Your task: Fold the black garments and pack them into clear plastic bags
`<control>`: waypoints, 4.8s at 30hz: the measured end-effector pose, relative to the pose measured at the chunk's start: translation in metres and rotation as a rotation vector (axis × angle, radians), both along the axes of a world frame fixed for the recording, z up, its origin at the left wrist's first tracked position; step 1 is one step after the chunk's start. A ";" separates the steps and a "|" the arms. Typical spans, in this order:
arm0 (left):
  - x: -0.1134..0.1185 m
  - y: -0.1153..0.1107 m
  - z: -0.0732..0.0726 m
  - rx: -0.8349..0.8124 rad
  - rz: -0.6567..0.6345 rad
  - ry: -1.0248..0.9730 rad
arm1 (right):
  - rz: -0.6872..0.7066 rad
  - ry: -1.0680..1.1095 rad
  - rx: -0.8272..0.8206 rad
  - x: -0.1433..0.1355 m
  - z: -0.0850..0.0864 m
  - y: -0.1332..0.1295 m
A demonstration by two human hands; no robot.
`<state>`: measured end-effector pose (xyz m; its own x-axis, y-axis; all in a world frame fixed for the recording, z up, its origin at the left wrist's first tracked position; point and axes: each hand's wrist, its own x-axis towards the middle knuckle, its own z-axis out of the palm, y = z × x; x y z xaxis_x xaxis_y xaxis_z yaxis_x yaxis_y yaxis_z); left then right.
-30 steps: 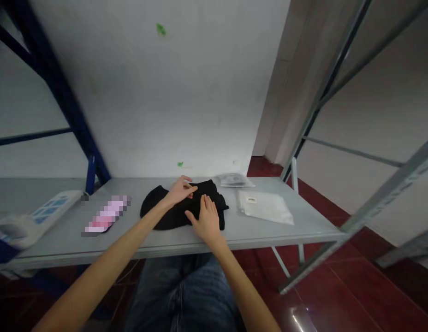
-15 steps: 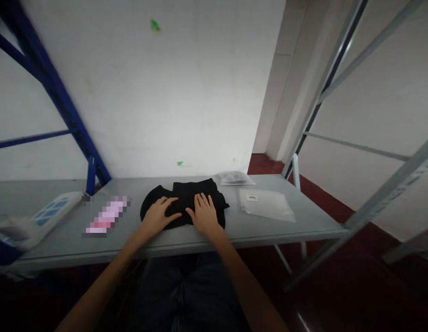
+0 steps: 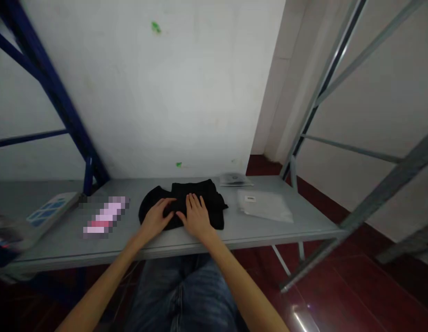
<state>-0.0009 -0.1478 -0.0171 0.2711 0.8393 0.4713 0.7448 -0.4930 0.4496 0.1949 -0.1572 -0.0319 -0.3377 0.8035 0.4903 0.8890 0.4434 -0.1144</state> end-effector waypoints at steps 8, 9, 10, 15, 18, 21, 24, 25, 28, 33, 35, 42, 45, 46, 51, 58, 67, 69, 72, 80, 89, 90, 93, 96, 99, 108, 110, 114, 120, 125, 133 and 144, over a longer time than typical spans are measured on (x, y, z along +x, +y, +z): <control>0.012 0.000 0.015 0.030 -0.026 -0.116 | -0.007 0.060 -0.090 -0.006 -0.012 0.010; 0.017 0.000 0.021 0.047 -0.016 -0.105 | -0.005 0.063 -0.095 -0.005 -0.010 0.009; 0.023 0.000 0.026 0.063 -0.008 -0.087 | -0.004 0.065 -0.098 -0.002 -0.006 0.008; 0.070 -0.001 0.045 0.120 -0.070 0.074 | -0.053 0.076 -0.075 0.043 0.014 -0.005; 0.097 -0.005 0.041 0.154 -0.171 0.112 | -0.154 0.137 -0.116 0.085 0.020 -0.009; 0.107 -0.011 0.027 0.182 -0.229 0.063 | -0.316 0.308 -0.182 0.112 0.021 -0.005; 0.099 -0.014 0.010 0.143 -0.023 0.024 | -0.394 0.475 -0.229 0.112 0.020 -0.001; 0.095 -0.014 0.006 0.106 0.051 0.038 | -0.392 0.503 -0.231 0.108 0.021 0.000; 0.085 -0.011 0.000 0.017 0.100 0.135 | -0.434 0.493 -0.188 0.091 0.024 -0.003; 0.090 -0.005 0.004 -0.031 0.055 0.135 | -0.570 0.313 -0.071 0.080 0.029 -0.008; 0.093 -0.003 0.004 -0.052 0.060 0.104 | -0.570 0.265 -0.091 0.082 0.030 -0.005; 0.094 0.001 -0.001 -0.057 0.057 0.077 | -0.497 0.298 -0.266 0.095 0.032 0.021; 0.095 0.001 0.002 -0.057 0.022 0.064 | -0.491 0.359 -0.233 0.100 0.034 0.025; 0.096 0.000 0.004 -0.052 0.012 0.068 | -0.500 0.364 -0.214 0.101 0.034 0.025; 0.103 -0.004 0.010 -0.058 0.052 0.169 | -0.495 0.372 -0.260 0.105 0.027 0.029; 0.104 -0.001 0.013 -0.020 0.011 0.215 | -0.445 0.523 -0.219 0.106 0.022 0.034; 0.053 -0.009 0.028 0.077 0.113 0.200 | -0.283 0.625 -0.222 0.055 0.037 0.037; 0.037 -0.014 0.019 0.072 0.143 0.231 | -0.252 0.636 -0.251 0.040 0.029 0.035; 0.021 -0.018 0.001 0.076 0.138 0.245 | -0.251 0.626 -0.269 0.028 0.017 0.030; 0.017 -0.020 -0.013 0.161 0.097 0.208 | -0.249 0.454 -0.138 0.029 0.028 0.007; 0.012 -0.019 -0.017 0.248 0.133 0.143 | -0.500 0.141 -0.165 0.171 0.030 -0.032; 0.012 -0.019 -0.018 0.254 0.127 0.151 | -0.493 0.148 -0.197 0.189 0.029 -0.035; 0.013 -0.021 -0.019 0.290 0.119 0.171 | -0.408 0.203 -0.282 0.225 0.026 -0.036; 0.012 -0.023 -0.020 0.323 0.123 0.179 | -0.363 0.223 -0.331 0.235 0.024 -0.035; 0.012 -0.023 -0.019 0.344 0.127 0.165 | -0.379 0.215 -0.351 0.239 0.025 -0.036; 0.018 -0.034 -0.004 0.492 0.012 -0.131 | -0.150 0.247 0.335 0.157 0.055 -0.046; 0.018 -0.037 -0.002 0.517 -0.071 -0.185 | 0.029 0.186 0.355 0.112 0.058 -0.047; 0.017 -0.039 -0.003 0.556 -0.143 -0.187 | 0.243 0.075 0.364 0.035 0.052 -0.046; 0.016 -0.039 -0.003 0.560 -0.125 -0.154 | 0.235 0.095 0.329 0.010 0.038 -0.042; 0.017 -0.042 0.001 0.499 -0.094 -0.201 | 0.223 0.113 0.263 0.035 0.039 -0.038; 0.003 -0.032 0.004 0.440 0.079 -0.405 | 0.107 0.207 0.268 0.084 0.049 -0.031; -0.004 -0.030 0.003 0.402 0.081 -0.498 | 0.061 0.181 0.248 0.100 0.058 -0.032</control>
